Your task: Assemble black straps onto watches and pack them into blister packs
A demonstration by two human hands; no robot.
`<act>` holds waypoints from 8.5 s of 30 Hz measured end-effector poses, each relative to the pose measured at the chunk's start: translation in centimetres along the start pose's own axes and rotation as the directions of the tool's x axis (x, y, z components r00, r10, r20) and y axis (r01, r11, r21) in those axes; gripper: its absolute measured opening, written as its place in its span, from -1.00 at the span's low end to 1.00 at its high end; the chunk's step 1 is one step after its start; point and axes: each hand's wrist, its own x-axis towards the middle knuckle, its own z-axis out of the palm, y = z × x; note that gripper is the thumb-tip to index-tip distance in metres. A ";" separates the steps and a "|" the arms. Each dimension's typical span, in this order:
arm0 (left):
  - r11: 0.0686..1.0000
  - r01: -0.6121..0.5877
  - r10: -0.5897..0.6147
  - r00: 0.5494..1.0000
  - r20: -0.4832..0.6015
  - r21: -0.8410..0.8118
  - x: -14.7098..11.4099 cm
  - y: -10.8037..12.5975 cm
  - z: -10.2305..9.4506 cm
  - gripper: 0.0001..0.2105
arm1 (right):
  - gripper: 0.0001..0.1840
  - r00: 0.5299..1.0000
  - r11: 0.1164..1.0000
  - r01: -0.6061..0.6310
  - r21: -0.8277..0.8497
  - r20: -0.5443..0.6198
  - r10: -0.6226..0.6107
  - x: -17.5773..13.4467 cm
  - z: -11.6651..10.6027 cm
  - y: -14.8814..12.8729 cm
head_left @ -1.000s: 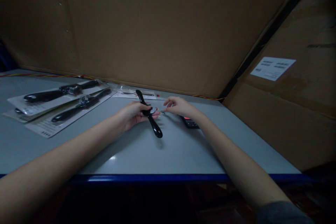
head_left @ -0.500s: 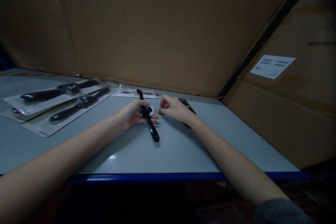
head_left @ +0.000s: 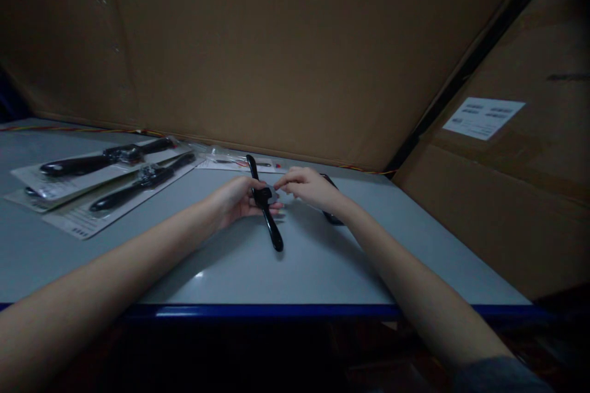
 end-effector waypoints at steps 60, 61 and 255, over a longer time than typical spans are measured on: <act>0.997 -0.055 0.054 0.998 0.026 0.060 -0.5 -0.1 0.3 -0.70 | -0.84 0.997 0.913 -0.067 0.404 -0.017 0.080 -0.5 1.0 -2.2; 0.997 -0.056 0.055 0.998 0.030 0.061 -0.5 -0.1 0.3 -0.71 | -0.85 0.997 0.903 -0.076 0.424 0.004 0.082 -0.6 1.1 -2.3; 0.969 -0.225 0.217 0.972 0.086 0.105 0.0 -0.4 0.0 -0.66 | -0.49 0.982 0.963 0.177 -0.205 -0.024 -0.186 -1.4 -0.3 -3.1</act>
